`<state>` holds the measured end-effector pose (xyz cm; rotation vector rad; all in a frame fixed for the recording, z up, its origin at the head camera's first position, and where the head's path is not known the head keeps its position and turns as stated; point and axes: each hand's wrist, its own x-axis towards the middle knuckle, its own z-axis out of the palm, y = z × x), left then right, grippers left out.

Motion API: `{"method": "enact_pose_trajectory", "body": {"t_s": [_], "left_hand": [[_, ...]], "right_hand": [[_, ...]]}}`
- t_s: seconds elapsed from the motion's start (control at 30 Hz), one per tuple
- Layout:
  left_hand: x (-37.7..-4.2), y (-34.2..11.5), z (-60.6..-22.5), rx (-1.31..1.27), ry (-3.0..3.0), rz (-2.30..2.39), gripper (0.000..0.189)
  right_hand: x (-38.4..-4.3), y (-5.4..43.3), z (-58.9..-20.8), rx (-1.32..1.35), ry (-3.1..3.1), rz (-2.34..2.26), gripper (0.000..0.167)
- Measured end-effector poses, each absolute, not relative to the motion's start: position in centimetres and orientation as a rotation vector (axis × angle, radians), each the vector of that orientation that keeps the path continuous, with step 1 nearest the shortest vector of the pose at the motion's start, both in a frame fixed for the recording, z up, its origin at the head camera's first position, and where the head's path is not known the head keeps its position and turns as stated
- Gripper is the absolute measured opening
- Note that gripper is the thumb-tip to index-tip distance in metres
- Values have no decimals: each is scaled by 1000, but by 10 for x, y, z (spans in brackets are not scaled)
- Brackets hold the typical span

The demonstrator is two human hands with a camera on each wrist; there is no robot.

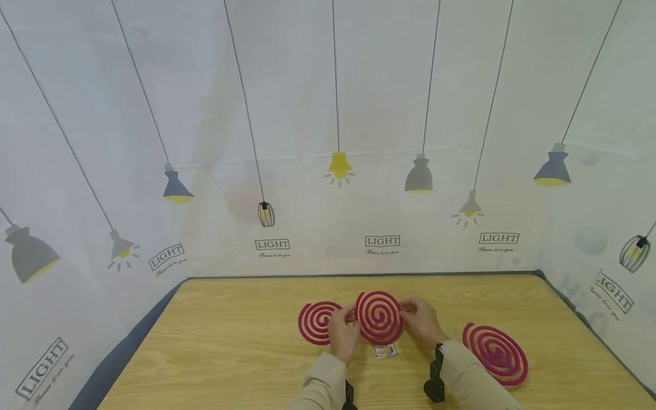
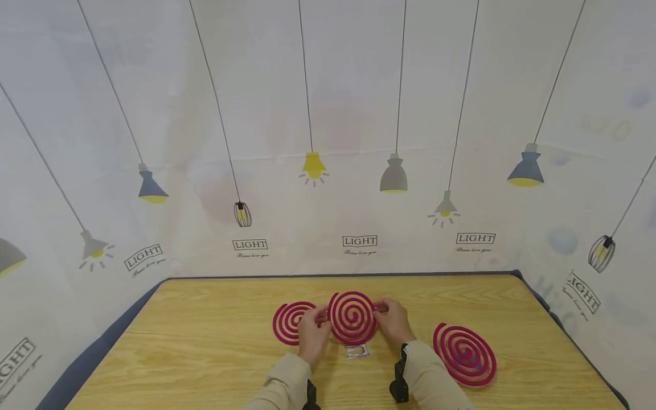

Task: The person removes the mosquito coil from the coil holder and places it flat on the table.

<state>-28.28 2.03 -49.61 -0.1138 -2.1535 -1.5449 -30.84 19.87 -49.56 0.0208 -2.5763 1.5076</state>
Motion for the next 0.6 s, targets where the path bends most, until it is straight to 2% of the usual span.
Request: {"method": "enact_pose_trajectory", "body": {"t_s": [0.6], "left_hand": [[-278, 28, -499, -91, -2216, -1557, 37]], "right_hand": [[-301, 203, -494, 104, -2632, 1485, 24]]}}
